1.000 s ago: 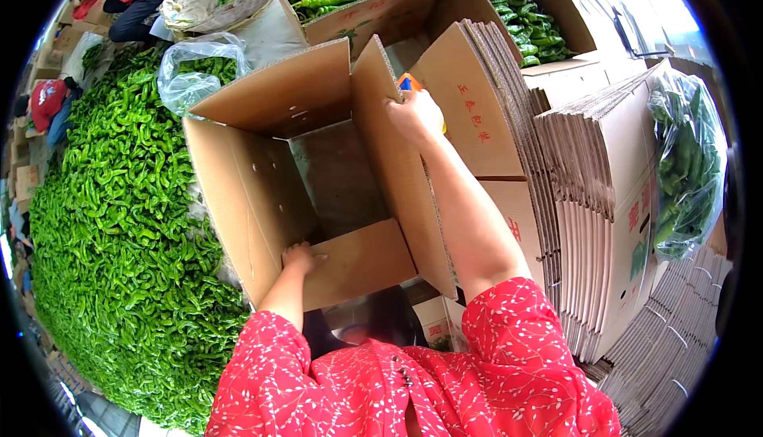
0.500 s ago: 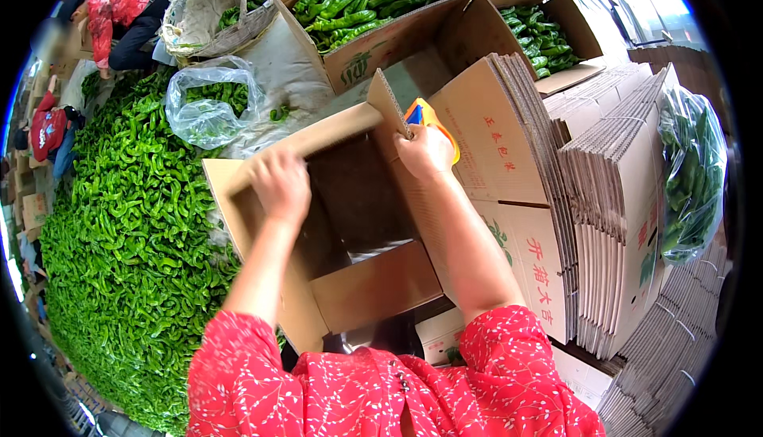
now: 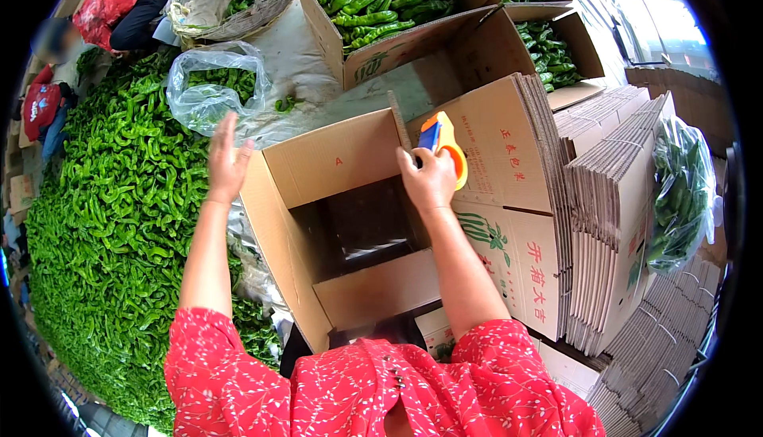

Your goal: The person assembles flat cardboard sheets into open boxes using a handheld tape dispenser. They repeatedly fold the flaps, apply tape to secure the seams, and place the finished boxes aside. The workspace contains large piles of green vegetables and stacks of flat cardboard.

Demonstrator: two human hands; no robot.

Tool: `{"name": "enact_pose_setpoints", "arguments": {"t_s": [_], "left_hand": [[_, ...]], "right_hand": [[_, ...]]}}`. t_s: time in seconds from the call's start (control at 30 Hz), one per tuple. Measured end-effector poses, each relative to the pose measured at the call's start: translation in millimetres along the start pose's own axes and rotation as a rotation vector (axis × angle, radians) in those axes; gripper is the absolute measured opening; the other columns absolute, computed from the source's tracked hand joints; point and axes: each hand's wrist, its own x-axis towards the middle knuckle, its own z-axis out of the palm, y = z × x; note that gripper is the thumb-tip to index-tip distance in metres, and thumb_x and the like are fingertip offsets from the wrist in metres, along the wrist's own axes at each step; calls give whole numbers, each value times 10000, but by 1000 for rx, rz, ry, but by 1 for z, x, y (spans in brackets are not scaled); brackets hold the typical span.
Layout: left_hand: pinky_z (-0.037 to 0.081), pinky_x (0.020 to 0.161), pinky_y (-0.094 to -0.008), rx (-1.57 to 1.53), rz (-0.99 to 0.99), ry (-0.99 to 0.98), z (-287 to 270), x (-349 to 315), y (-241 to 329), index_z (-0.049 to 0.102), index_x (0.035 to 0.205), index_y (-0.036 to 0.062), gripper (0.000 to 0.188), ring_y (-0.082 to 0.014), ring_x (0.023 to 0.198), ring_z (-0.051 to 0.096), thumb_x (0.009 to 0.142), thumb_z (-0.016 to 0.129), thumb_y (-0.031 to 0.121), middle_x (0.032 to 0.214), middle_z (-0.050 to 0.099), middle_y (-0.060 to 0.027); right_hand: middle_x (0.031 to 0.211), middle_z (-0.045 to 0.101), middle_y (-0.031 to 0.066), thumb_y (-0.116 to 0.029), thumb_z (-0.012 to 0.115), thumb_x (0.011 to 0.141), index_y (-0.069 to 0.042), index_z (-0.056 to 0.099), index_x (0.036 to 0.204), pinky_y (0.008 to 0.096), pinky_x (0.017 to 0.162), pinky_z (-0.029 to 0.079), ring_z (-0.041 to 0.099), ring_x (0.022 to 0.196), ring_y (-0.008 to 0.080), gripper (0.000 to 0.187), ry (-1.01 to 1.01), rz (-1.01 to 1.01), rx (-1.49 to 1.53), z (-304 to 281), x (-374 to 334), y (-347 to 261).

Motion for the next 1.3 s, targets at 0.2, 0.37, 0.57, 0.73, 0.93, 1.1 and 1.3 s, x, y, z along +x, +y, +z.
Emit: {"name": "enact_pose_setpoints", "arguments": {"t_s": [0.2,0.37,0.57,0.73,0.93,1.1,1.3], "left_hand": [[321,1097,-396,-405,-132,74,129,13,53,335,1437,63,645,-335,1320,410,956,464,475,1412,443,-185],[422,950,-428,-144,14,-130,195,4,36,446,1341,57,604,-325,1148,542,896,551,452,1265,566,-168],[415,943,-436,98,136,-31,206,-2,29,545,1218,63,514,-305,1160,500,822,642,375,1283,545,-81],[404,897,-408,67,83,-111,196,-5,26,547,1221,90,515,-251,993,540,800,662,366,1120,585,-54],[385,958,-407,-309,-22,-225,174,1,32,541,1220,107,493,-268,1073,538,781,699,266,1151,588,-60],[440,881,-318,-1142,-410,-732,94,7,51,663,995,50,281,-190,970,575,862,683,296,1053,632,-73],[452,839,-281,-1540,-758,-1194,80,-1,59,675,950,10,347,-114,866,579,906,642,353,899,648,-42]], "right_hand": [[881,516,148,-244,616,850,-170,706,959,431,688,454,533,825,340,159,64,-139,-26,90,-54,-13],[894,505,130,-116,603,793,-196,693,1036,418,678,453,530,816,321,271,74,-242,-74,112,-64,-1],[945,536,156,23,627,756,-184,488,1349,411,779,466,542,871,360,643,-93,-125,124,89,-46,-16],[1189,569,204,-69,641,797,-98,265,1478,350,941,429,576,1067,238,778,-454,209,866,20,-40,3],[1385,461,111,-112,704,779,19,327,1433,331,1036,355,450,1256,190,766,-743,417,1352,-7,-74,-2],[1377,466,113,-44,702,747,11,309,1442,350,1058,343,461,1254,207,800,-751,537,1348,2,-91,-9],[1355,476,108,-64,694,782,-26,316,1452,340,1059,327,470,1221,195,769,-831,406,1218,0,-93,-3]]}}
